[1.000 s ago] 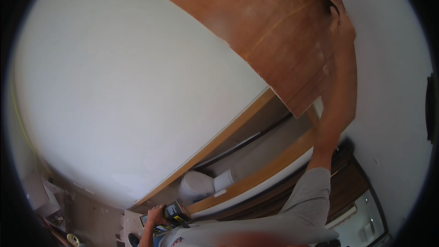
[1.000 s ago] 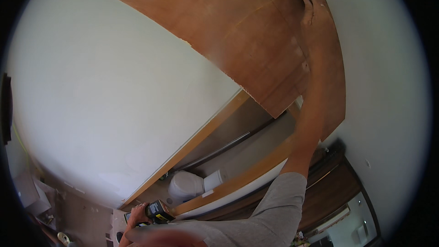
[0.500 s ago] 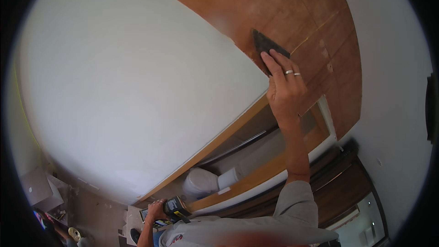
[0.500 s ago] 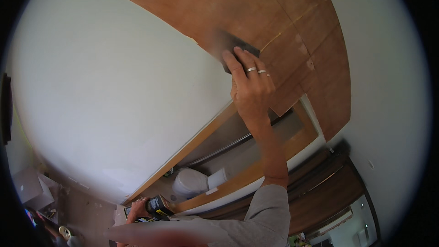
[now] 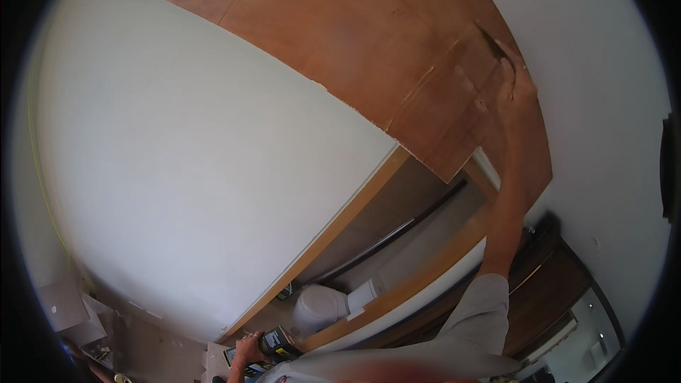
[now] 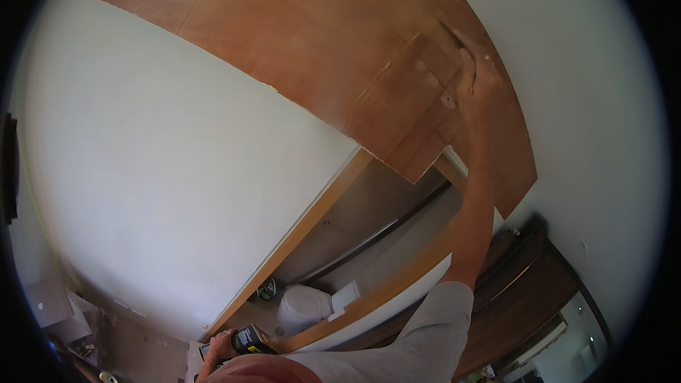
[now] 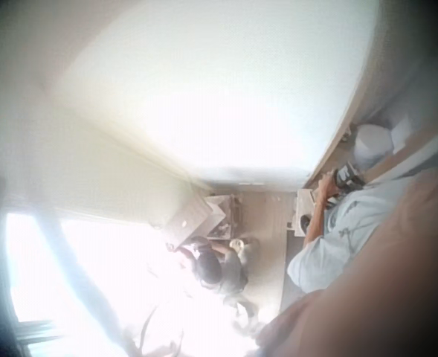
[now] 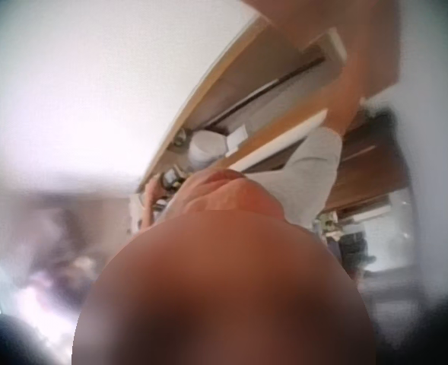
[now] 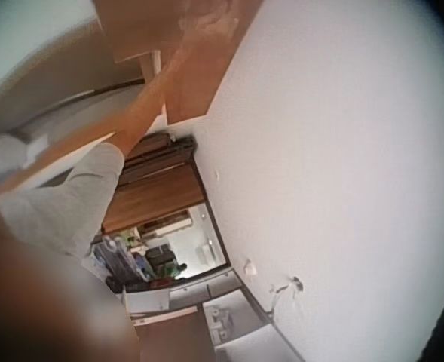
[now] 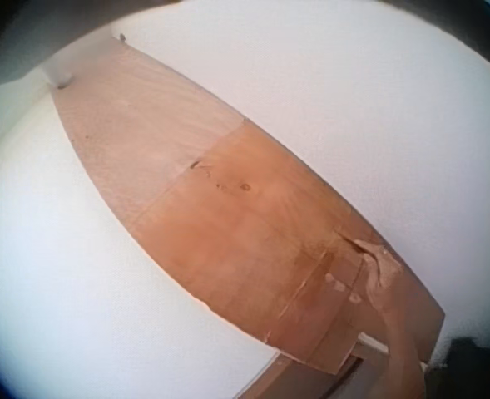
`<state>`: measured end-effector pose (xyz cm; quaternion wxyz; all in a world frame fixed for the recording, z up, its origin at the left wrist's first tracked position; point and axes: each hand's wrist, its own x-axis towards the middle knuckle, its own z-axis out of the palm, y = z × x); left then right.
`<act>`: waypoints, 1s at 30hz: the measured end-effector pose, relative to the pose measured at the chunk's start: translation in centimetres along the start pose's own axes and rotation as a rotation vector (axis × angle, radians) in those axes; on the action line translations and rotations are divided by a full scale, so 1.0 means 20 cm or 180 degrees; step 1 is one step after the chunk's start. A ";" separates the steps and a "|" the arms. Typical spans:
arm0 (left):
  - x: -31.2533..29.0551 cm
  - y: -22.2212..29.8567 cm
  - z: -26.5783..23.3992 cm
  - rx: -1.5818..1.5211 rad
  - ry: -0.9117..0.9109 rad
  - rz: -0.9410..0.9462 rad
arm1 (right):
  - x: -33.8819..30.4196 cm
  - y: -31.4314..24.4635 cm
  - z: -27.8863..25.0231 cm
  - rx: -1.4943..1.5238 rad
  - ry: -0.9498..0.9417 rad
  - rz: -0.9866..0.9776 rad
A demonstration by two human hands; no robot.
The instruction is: The person applies adhesive from a can onto a wooden surface using a scraper. They repeatedly scoop adhesive and spread it across the wood, working around a doorway frame.
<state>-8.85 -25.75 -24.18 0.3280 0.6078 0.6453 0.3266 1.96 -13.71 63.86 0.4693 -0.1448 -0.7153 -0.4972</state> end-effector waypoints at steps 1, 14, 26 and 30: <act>0.00 -0.01 0.01 -0.0048 0.0021 0.0027 | 0.12 0.12 0.04 0.0136 0.0185 -0.0125; 0.05 0.05 0.03 -0.0054 -0.0044 -0.0049 | 0.43 0.48 0.21 -0.0250 0.0118 0.0267; 0.16 0.05 -0.01 -0.0024 -0.0216 0.0189 | 0.04 0.00 0.17 -0.0228 -0.0148 0.0019; 0.18 0.05 -0.03 -0.0023 -0.0275 0.0127 | -0.21 -0.18 0.18 -0.0184 -0.0286 -0.0046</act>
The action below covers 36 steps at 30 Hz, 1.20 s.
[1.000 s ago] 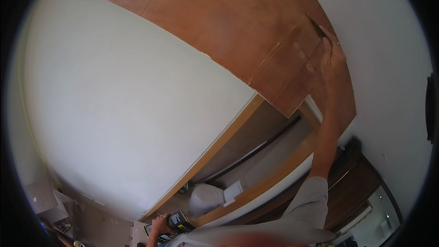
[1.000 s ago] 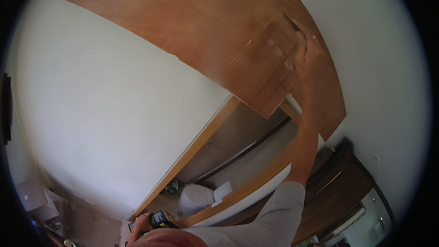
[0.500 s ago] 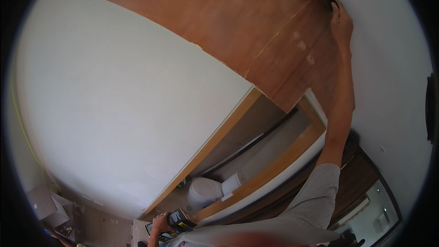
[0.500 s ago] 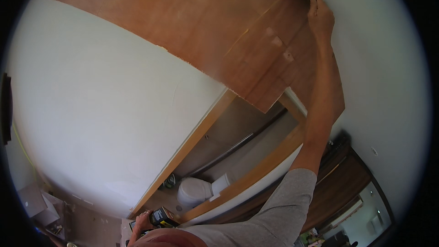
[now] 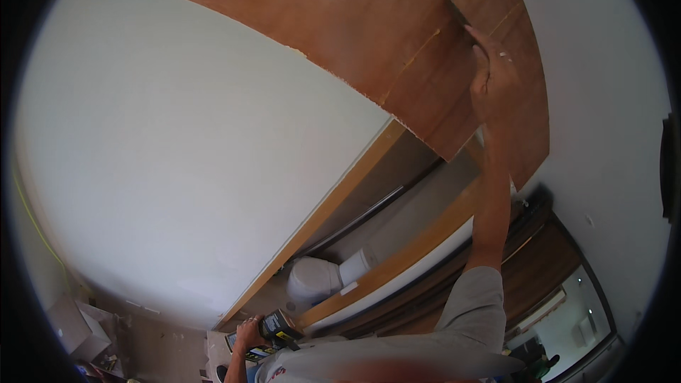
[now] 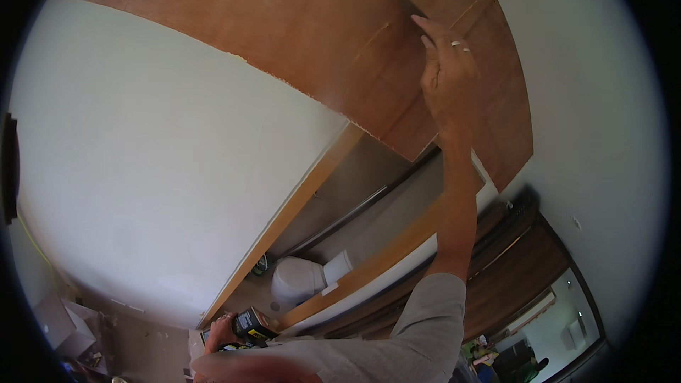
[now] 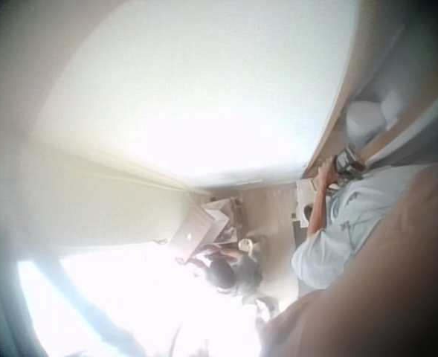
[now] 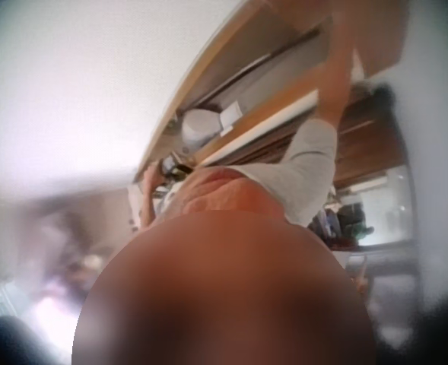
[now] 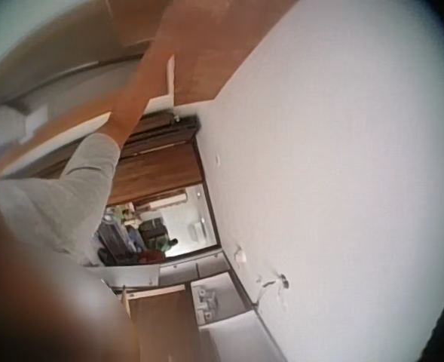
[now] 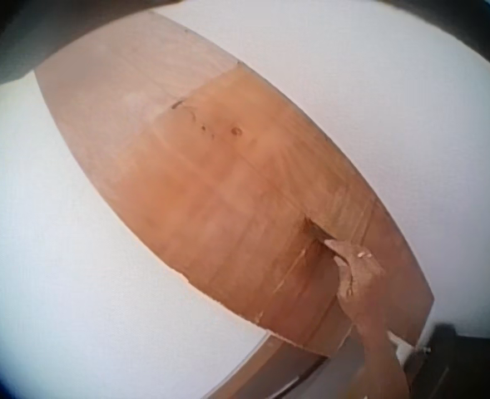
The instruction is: The person applies adhesive from a can onto a wooden surface using a scraper. They repeatedly scoop adhesive and spread it across the wood, working around a doorway frame.
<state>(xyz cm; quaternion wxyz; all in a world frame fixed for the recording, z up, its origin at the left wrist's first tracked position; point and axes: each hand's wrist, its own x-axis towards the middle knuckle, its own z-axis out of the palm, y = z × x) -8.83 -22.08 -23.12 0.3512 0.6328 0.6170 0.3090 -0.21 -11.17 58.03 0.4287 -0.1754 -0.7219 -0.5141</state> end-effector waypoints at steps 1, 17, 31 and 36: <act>0.00 0.00 -0.01 -0.0008 -0.0007 -0.0020 | -0.05 -0.05 0.04 0.0121 0.0257 -0.0424; -0.09 0.01 0.00 0.0129 0.0084 0.0017 | -0.67 -0.31 -0.12 0.1054 -0.0569 -0.0841; -0.12 0.03 0.05 0.0027 0.0066 -0.0037 | 0.33 0.91 -0.07 0.0122 0.0744 0.0196; -0.12 0.01 0.07 -0.0023 0.0097 -0.0170 | 0.36 0.92 -0.08 0.0087 0.0473 0.0463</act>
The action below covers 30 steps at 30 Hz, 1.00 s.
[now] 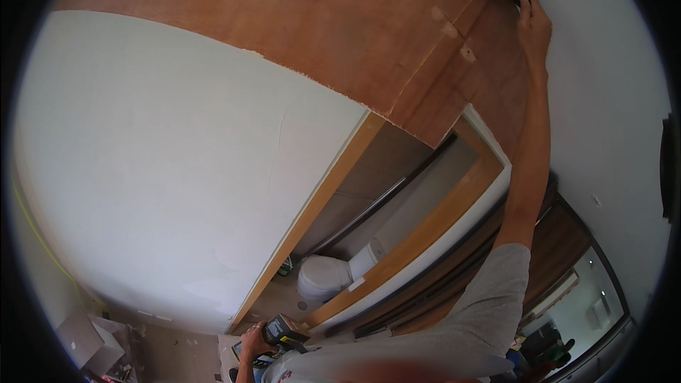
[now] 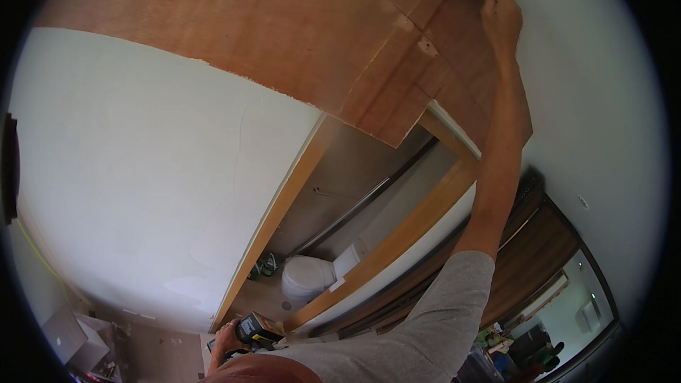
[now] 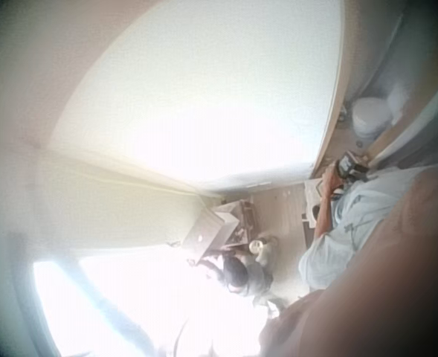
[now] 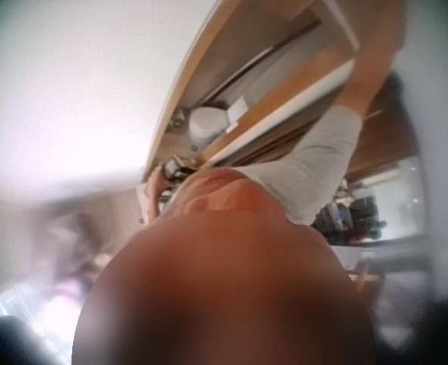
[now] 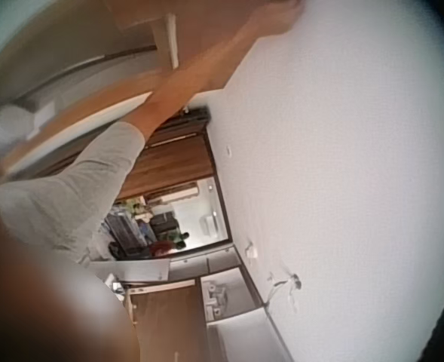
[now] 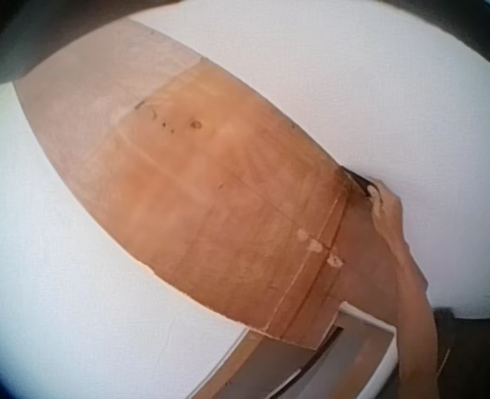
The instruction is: The person applies adhesive from a can onto a wooden surface using a scraper. They repeatedly scoop adhesive and spread it across the wood, working around a doorway frame.
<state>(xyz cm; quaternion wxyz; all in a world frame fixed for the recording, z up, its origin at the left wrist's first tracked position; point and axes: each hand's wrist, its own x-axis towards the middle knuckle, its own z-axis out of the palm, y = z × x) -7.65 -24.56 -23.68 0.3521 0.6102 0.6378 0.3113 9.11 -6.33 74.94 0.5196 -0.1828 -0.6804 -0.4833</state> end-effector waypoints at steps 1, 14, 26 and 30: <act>0.00 0.00 0.00 0.0001 0.0004 -0.0002 | 0.00 0.00 0.01 0.0021 0.0001 0.0010; 0.13 -0.05 -0.06 0.0088 -0.0137 -0.0045 | -0.25 -0.24 -0.01 -0.0182 -0.0199 -0.0294; 0.21 0.00 -0.11 0.0067 -0.0277 0.0275 | -1.04 -0.76 -0.08 0.0301 -0.0608 -0.0726; 0.20 0.02 -0.13 0.0036 -0.0382 0.0308 | -1.30 -0.86 -0.05 0.0309 -0.0585 -0.0830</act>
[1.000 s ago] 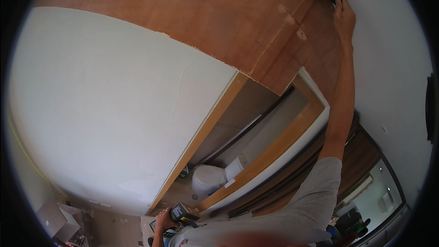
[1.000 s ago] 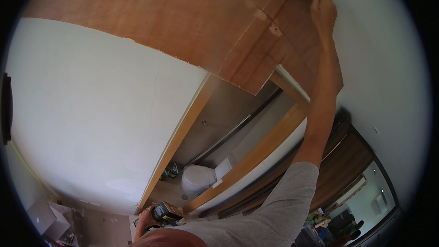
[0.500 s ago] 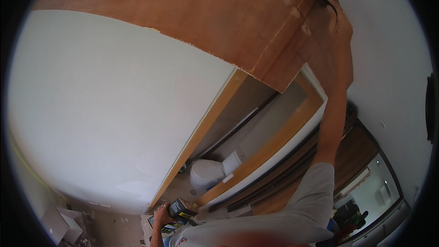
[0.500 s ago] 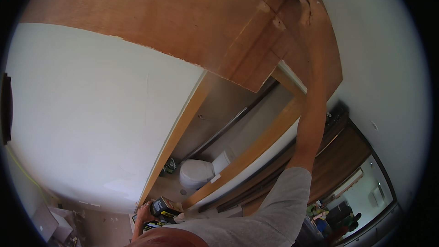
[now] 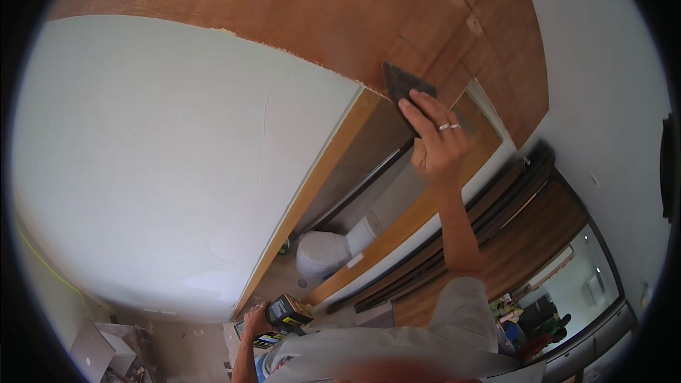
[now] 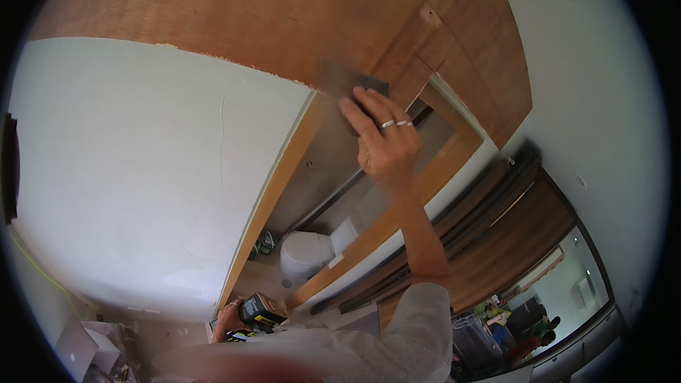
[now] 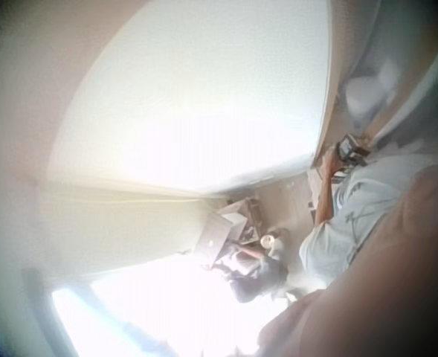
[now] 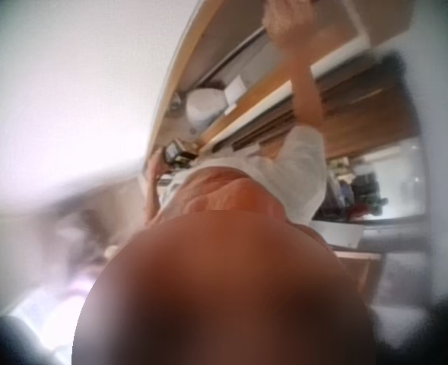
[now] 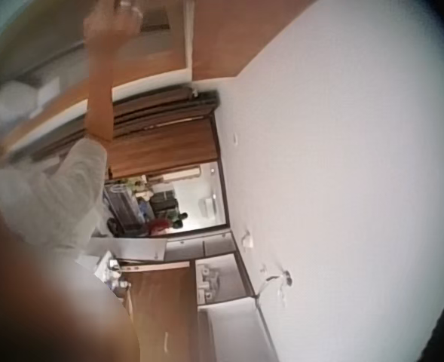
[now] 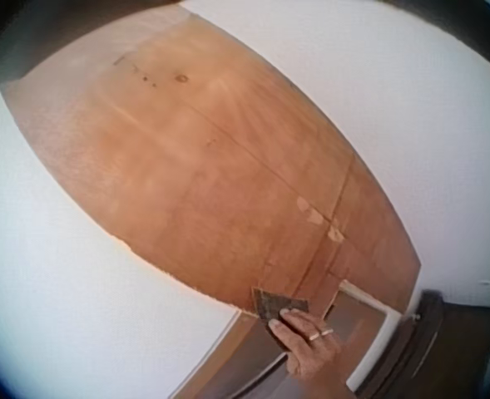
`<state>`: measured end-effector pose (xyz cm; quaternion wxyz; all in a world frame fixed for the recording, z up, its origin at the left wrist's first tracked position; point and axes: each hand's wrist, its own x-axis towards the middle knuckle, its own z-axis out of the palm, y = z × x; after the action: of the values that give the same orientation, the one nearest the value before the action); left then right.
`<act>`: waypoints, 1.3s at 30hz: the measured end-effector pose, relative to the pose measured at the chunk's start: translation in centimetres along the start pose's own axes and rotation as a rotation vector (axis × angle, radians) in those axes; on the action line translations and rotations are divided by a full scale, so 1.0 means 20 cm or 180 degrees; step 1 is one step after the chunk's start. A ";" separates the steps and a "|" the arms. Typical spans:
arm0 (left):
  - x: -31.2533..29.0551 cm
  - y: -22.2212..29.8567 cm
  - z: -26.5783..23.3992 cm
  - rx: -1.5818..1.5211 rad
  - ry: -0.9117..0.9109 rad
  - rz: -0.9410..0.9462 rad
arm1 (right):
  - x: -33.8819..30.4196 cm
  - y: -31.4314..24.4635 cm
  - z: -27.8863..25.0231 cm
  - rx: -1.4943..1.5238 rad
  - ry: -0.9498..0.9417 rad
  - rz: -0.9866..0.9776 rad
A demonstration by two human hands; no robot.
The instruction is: The person applies adhesive from a can onto a wooden surface using a scraper. They repeatedly scoop adhesive and spread it across the wood, working around a doorway frame.
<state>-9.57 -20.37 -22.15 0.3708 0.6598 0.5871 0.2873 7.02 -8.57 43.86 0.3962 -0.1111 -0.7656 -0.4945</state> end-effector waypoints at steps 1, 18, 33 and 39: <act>0.00 0.00 0.00 0.0018 -0.0014 0.0009 | -0.04 -0.03 0.02 0.0022 -0.0008 -0.0016; -0.08 0.05 0.10 0.0137 -0.0004 0.0016 | 0.64 1.07 -0.26 -0.0038 0.0775 0.0748; -0.07 0.00 0.09 0.0050 0.0136 -0.0206 | 0.75 1.27 -0.21 -0.0541 0.0646 0.0576; -0.02 0.00 0.03 0.0169 -0.0093 -0.0074 | 0.56 0.97 -0.25 -0.0414 0.0257 0.0811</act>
<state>-9.08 -20.95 -22.40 0.3651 0.6666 0.5966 0.2576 13.08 -5.91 65.82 0.4782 -0.2129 -0.6951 -0.4929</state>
